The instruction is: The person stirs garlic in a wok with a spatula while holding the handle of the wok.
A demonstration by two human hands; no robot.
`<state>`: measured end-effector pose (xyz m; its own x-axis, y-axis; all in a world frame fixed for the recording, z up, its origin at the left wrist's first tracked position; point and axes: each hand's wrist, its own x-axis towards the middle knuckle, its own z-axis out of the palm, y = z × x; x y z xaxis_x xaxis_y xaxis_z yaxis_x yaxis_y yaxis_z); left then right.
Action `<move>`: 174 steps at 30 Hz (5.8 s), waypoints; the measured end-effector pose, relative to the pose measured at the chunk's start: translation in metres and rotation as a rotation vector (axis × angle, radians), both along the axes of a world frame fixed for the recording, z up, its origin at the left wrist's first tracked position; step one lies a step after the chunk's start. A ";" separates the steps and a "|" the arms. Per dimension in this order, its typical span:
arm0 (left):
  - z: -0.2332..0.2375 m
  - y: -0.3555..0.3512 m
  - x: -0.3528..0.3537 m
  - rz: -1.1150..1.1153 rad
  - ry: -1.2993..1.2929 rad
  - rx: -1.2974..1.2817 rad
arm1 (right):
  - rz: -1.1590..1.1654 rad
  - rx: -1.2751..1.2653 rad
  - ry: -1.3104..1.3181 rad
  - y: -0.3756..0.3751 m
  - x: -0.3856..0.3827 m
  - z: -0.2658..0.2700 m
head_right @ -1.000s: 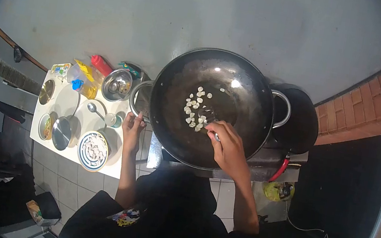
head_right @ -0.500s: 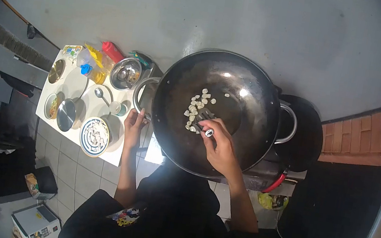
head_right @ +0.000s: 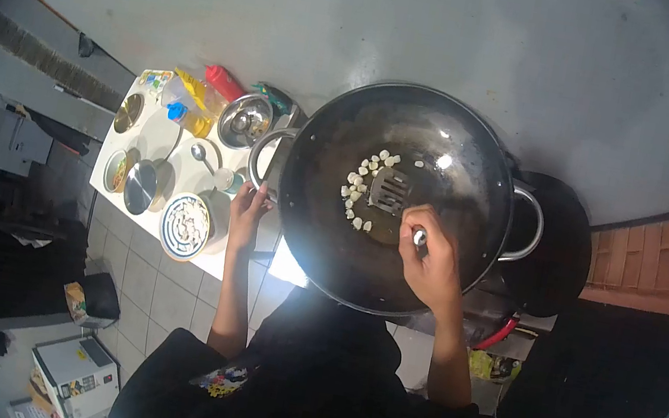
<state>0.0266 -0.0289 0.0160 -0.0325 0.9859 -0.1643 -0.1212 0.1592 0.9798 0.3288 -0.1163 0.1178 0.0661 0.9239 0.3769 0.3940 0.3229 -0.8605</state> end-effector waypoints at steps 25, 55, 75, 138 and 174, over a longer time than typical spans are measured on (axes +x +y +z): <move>-0.012 0.007 -0.005 0.004 -0.060 0.051 | -0.251 -0.149 0.072 0.001 0.009 -0.018; -0.008 0.006 -0.001 0.010 -0.096 0.054 | -0.314 -0.074 0.020 -0.025 0.038 -0.016; -0.023 0.008 -0.009 -0.026 -0.075 0.046 | -0.244 -0.177 0.136 -0.034 0.027 -0.022; -0.022 0.006 -0.008 0.003 -0.113 -0.012 | -0.363 -0.025 0.213 -0.009 0.023 -0.031; -0.027 0.009 -0.012 -0.027 -0.092 0.020 | -0.478 0.011 0.082 -0.017 0.046 -0.024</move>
<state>0.0149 -0.0202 -0.0113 0.0087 0.9893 -0.1453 -0.2067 0.1440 0.9678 0.3747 -0.1330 0.0936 0.5119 0.7790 0.3621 0.4315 0.1314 -0.8925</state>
